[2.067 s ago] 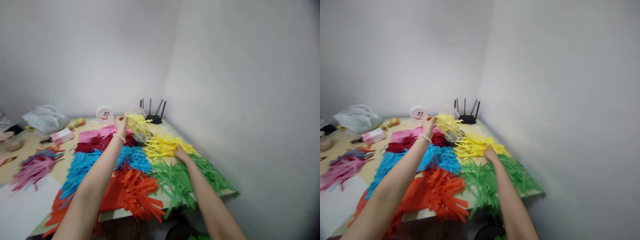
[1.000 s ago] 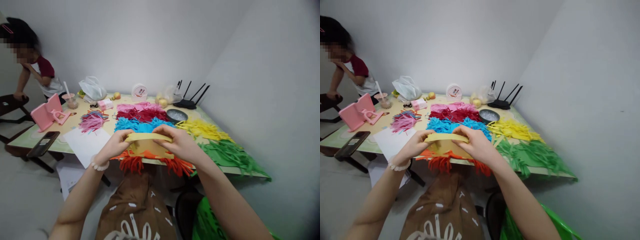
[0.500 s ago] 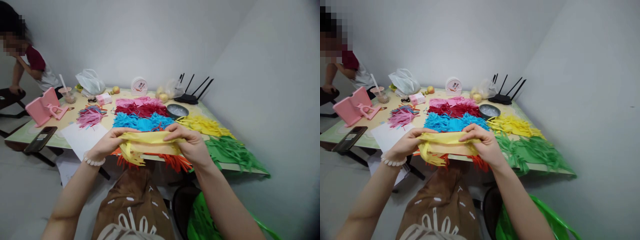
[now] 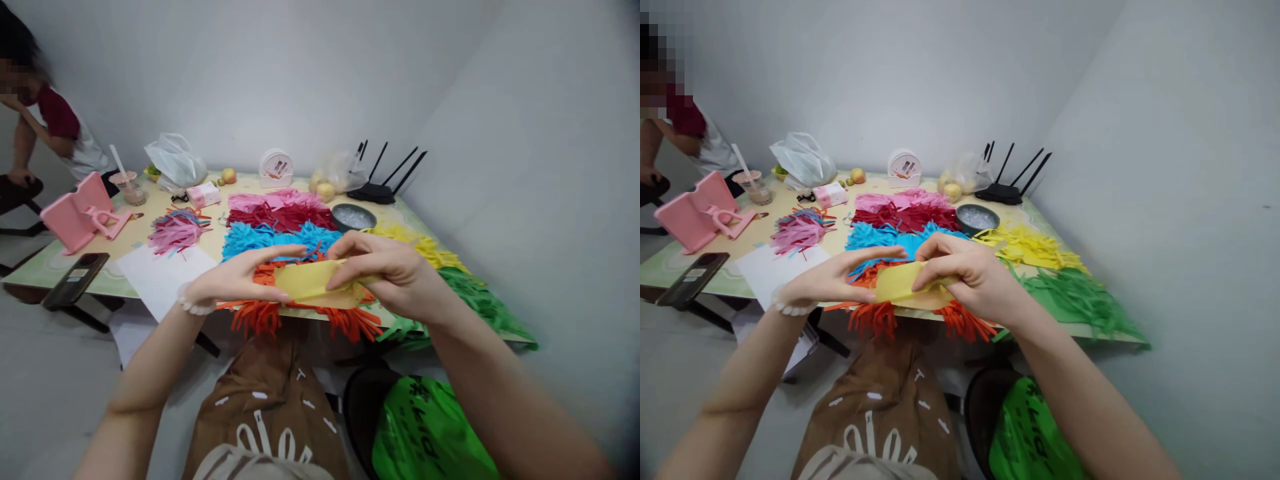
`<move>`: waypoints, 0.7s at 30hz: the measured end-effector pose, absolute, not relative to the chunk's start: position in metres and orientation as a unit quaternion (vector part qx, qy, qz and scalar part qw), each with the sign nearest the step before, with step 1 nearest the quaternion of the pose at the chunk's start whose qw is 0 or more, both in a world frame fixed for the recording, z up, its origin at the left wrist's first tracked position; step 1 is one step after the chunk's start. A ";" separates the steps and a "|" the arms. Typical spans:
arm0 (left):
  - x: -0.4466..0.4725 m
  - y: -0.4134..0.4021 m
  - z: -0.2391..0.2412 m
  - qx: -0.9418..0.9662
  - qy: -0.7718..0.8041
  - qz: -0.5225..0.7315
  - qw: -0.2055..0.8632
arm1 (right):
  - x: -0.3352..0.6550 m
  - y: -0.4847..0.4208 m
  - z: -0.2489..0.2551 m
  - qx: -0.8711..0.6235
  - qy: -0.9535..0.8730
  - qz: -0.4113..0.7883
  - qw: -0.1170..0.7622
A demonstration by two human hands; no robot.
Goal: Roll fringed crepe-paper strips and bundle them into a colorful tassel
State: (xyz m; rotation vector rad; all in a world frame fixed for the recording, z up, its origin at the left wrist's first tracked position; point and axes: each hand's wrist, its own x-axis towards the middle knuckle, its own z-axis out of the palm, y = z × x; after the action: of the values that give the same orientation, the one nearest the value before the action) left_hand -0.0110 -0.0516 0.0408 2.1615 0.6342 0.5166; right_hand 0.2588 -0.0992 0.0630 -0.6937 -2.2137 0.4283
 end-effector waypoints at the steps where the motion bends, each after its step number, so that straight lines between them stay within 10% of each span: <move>1: 0.000 -0.050 0.039 0.847 0.237 0.206 0.429 | 0.259 -0.100 0.065 -0.267 -0.873 0.160 0.376; 7: 0.023 -0.041 0.029 0.794 0.215 0.129 0.554 | 0.268 -0.107 0.064 -0.268 -0.908 0.068 0.316; 21: 0.016 -0.039 0.051 0.891 0.287 0.054 0.346 | 0.265 -0.085 0.053 -0.454 -0.845 0.234 0.156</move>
State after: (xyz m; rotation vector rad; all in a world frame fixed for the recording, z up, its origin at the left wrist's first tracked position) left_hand 0.0165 -0.0394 0.0514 2.3135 0.7459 0.1408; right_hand 0.2655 -0.0849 0.0528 -1.3014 -2.4210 0.6697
